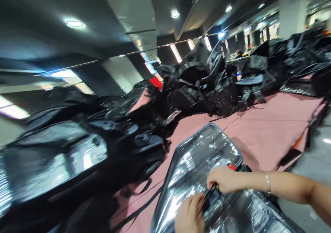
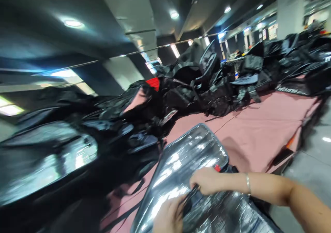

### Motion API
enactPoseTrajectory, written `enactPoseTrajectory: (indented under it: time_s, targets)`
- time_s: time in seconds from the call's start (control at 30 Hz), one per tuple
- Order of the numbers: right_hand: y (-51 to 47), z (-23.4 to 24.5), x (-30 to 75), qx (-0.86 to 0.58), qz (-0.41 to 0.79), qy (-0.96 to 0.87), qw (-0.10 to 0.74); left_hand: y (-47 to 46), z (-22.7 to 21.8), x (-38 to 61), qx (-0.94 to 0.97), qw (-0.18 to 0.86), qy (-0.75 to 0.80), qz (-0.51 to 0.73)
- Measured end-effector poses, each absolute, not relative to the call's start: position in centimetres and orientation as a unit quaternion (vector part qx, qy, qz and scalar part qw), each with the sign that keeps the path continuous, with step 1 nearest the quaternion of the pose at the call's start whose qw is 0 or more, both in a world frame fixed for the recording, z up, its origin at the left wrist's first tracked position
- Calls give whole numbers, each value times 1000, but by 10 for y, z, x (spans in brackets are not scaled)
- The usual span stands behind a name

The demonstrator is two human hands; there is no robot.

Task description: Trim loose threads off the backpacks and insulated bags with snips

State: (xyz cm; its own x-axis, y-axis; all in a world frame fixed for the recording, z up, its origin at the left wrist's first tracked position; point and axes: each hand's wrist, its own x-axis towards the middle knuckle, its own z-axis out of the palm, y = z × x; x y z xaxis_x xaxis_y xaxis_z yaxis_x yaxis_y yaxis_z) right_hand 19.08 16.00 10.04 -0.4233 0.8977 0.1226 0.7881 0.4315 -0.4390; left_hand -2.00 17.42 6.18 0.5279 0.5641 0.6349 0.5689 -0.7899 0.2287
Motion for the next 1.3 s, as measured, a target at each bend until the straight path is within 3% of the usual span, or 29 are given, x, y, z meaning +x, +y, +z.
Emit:
enactPoseTrajectory:
  time_s: [0.23, 0.7, 0.97, 1.3]
  targets:
    - [151, 84, 206, -485, 193, -823, 224, 154, 91, -4, -817, -97, -526, -217]
    - [170, 72, 215, -502, 242, -809, 185, 154, 85, -7, -805, -126, -547, -189]
    - [149, 73, 222, -382, -128, -863, 305, 155, 86, -7, -807, -125, -548, -183]
    - [139, 70, 226, -331, -179, -880, 289, 154, 85, -6, -812, -112, -541, -188]
